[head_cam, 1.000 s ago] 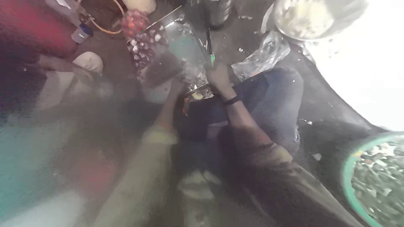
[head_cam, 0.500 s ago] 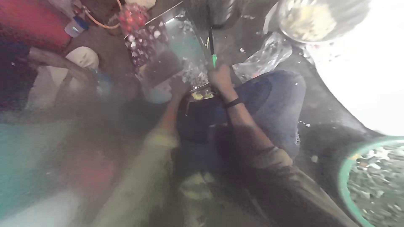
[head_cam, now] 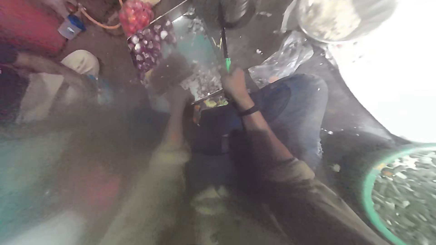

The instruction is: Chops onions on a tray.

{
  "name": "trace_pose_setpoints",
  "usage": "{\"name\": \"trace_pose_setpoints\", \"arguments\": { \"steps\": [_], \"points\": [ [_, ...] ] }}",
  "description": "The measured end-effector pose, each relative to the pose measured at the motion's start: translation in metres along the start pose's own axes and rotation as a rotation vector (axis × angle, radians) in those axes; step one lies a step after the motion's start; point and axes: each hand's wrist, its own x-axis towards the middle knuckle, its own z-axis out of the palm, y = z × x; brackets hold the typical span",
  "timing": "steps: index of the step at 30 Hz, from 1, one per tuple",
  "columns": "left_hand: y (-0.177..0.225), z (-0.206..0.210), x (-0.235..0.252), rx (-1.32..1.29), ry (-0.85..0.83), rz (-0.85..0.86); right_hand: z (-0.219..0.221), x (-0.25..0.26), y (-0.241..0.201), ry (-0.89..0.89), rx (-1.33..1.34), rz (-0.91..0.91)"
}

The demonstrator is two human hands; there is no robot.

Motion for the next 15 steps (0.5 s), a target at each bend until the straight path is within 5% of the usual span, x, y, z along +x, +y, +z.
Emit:
{"name": "trace_pose_setpoints", "arguments": {
  "steps": [15],
  "points": [
    [0.037, 0.041, 0.006, -0.062, -0.207, 0.163, -0.004, -0.001, -0.002, -0.015, 0.036, -0.006]
  ]
}}
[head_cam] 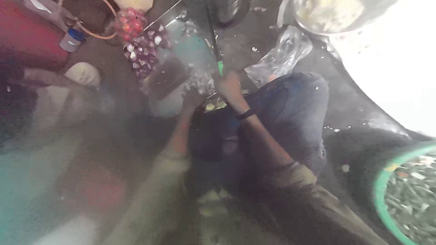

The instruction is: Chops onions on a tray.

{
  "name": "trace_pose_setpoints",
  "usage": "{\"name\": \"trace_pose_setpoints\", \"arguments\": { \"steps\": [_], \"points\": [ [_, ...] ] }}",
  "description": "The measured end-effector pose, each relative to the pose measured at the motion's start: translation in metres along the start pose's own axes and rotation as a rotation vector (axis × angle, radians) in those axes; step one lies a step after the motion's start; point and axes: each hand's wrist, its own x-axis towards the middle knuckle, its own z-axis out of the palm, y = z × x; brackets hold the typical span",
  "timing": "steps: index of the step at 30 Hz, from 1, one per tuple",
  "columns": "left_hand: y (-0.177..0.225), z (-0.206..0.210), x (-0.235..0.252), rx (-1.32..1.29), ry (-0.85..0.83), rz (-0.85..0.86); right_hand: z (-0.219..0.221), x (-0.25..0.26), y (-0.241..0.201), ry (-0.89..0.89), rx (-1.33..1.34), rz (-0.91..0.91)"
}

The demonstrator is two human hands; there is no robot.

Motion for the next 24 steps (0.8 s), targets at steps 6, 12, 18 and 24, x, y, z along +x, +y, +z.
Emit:
{"name": "trace_pose_setpoints", "arguments": {
  "steps": [6, 12, 18, 24],
  "points": [
    [0.012, 0.001, 0.005, -0.009, -0.015, 0.092, 0.000, -0.001, -0.005, -0.010, 0.017, 0.021],
    [0.078, -0.033, -0.059, -0.021, 0.074, 0.250, 0.003, 0.004, -0.001, -0.012, -0.004, -0.041],
    [0.085, -0.021, -0.015, -0.115, 0.082, 0.294, 0.002, 0.003, 0.000, 0.021, -0.023, 0.005],
    [0.042, -0.039, -0.014, 0.103, 0.167, 0.030, 0.009, 0.007, 0.001, 0.006, -0.059, 0.023]
  ]
}}
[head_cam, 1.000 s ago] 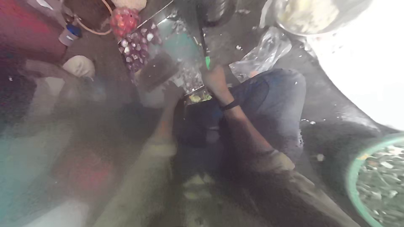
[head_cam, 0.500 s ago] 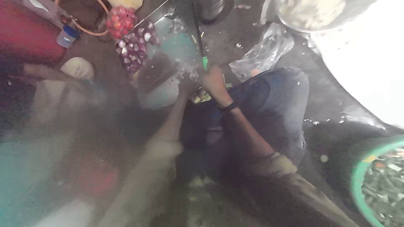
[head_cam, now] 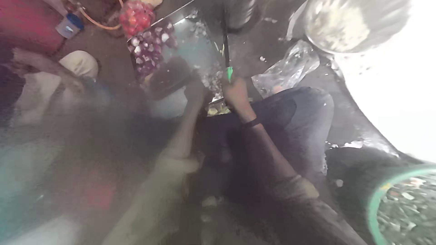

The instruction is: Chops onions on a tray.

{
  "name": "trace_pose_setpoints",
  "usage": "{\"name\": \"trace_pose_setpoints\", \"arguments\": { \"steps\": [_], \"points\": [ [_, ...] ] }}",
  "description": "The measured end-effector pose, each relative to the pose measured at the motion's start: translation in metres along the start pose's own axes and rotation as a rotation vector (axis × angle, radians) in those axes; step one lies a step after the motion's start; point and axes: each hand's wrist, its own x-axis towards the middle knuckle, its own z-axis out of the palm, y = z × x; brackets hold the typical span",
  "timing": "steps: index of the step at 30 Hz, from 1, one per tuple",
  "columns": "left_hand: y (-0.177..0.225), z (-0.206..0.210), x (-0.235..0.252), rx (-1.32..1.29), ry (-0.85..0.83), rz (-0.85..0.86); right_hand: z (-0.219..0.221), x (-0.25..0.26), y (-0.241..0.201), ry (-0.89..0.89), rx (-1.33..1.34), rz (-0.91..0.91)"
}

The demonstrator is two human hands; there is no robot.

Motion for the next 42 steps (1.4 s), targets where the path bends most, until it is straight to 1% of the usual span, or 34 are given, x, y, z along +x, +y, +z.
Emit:
{"name": "trace_pose_setpoints", "arguments": {
  "steps": [1, 3, 5, 8, 10, 11, 13, 15, 17, 20, 23, 26, 27, 30, 31, 33, 35, 37, 39, 40, 42],
  "points": [
    [-0.011, 0.003, 0.001, 0.010, -0.017, -0.047, 0.001, 0.000, -0.002, -0.006, -0.001, -0.003],
    [-0.034, 0.020, 0.008, -0.019, 0.005, -0.113, 0.005, -0.001, -0.003, -0.007, 0.000, -0.025],
    [-0.041, 0.028, 0.015, -0.037, -0.007, -0.149, 0.004, -0.002, -0.004, -0.010, -0.005, -0.017],
    [-0.033, 0.030, 0.022, -0.071, -0.031, -0.108, 0.006, -0.003, -0.003, -0.022, -0.028, 0.022],
    [-0.023, 0.030, 0.026, -0.119, -0.016, -0.126, 0.008, 0.002, 0.001, -0.014, -0.016, 0.004],
    [-0.021, 0.033, 0.027, -0.152, 0.002, -0.109, 0.008, 0.003, 0.003, -0.005, -0.013, -0.012],
    [-0.022, 0.043, 0.029, -0.201, 0.057, 0.005, 0.009, 0.000, 0.005, -0.001, -0.025, -0.016],
    [-0.016, 0.042, 0.027, -0.271, 0.036, 0.094, 0.009, -0.013, 0.010, -0.005, -0.012, -0.031],
    [-0.004, 0.040, 0.025, -0.326, 0.026, 0.095, 0.007, -0.026, 0.018, -0.038, 0.012, -0.006],
    [0.010, 0.042, 0.024, -0.292, 0.089, 0.047, 0.006, -0.026, 0.028, -0.038, 0.037, 0.001],
    [0.012, 0.052, 0.019, -0.330, 0.168, 0.071, 0.007, -0.022, 0.028, -0.041, 0.096, -0.015],
    [0.019, 0.056, 0.026, -0.314, 0.204, 0.085, 0.009, -0.022, 0.024, -0.064, 0.086, -0.009],
    [0.021, 0.054, 0.029, -0.343, 0.197, 0.095, 0.010, -0.021, 0.023, -0.063, 0.069, -0.020],
    [0.022, 0.043, 0.032, -0.445, 0.173, 0.166, 0.013, -0.014, 0.023, -0.066, 0.044, -0.049],
    [0.022, 0.039, 0.035, -0.418, 0.165, 0.183, 0.014, -0.011, 0.023, -0.073, 0.041, -0.047],
    [0.017, 0.026, 0.048, -0.350, 0.213, 0.199, 0.016, -0.005, 0.023, -0.077, 0.038, -0.025],
    [0.009, -0.001, 0.063, -0.316, 0.269, 0.166, 0.018, -0.002, 0.021, -0.080, 0.049, 0.018],
    [-0.009, -0.037, 0.083, -0.276, 0.323, 0.127, 0.022, 0.003, 0.024, -0.081, 0.053, 0.032],
    [-0.035, -0.070, 0.105, -0.193, 0.351, 0.127, 0.023, 0.004, 0.024, -0.086, 0.052, 0.028],
    [-0.050, -0.084, 0.118, -0.130, 0.348, 0.148, 0.024, 0.006, 0.024, -0.084, 0.043, 0.018],
    [-0.081, -0.099, 0.144, -0.044, 0.260, 0.207, 0.025, 0.007, 0.021, -0.081, 0.028, 0.013]
  ]
}}
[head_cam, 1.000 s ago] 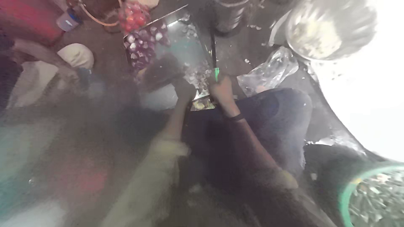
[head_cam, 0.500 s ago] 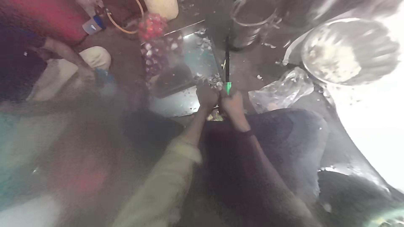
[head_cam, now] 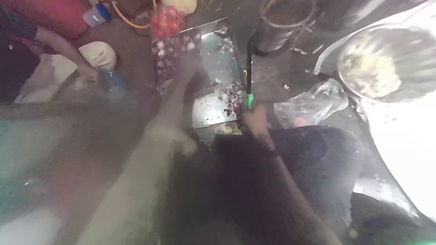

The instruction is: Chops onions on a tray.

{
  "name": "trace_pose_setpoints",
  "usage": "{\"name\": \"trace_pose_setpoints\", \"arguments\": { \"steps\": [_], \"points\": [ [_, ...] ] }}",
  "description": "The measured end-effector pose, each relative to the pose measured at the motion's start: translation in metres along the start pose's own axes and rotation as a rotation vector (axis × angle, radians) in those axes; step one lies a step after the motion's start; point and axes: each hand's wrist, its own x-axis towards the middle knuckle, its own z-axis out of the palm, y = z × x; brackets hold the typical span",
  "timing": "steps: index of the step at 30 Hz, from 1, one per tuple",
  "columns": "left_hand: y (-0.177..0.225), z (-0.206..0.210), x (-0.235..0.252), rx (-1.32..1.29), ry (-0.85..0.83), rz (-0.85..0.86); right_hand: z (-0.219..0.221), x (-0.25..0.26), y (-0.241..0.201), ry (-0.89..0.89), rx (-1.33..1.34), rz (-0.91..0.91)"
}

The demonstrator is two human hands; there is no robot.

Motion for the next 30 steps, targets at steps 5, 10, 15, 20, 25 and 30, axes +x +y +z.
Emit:
{"name": "trace_pose_setpoints", "arguments": {
  "steps": [5, 10, 15, 20, 25, 30],
  "points": [
    [-0.060, 0.002, 0.020, 0.193, -0.288, 0.074, 0.003, 0.003, -0.007, 0.037, -0.129, 0.004],
    [-0.093, 0.026, 0.044, 0.200, -0.253, 0.180, 0.009, 0.004, -0.001, 0.056, -0.194, -0.009],
    [-0.103, 0.030, 0.061, 0.134, -0.311, 0.256, 0.009, 0.005, -0.004, 0.060, -0.219, -0.041],
    [-0.095, 0.029, 0.060, 0.118, -0.310, 0.219, 0.009, 0.008, -0.004, 0.049, -0.224, -0.001],
    [-0.093, 0.026, 0.042, -0.076, -0.205, 0.114, 0.008, 0.003, -0.009, 0.063, -0.189, -0.044],
    [-0.082, 0.007, 0.029, -0.638, -0.182, -0.173, 0.008, 0.004, -0.009, 0.034, -0.168, 0.003]
  ]
}}
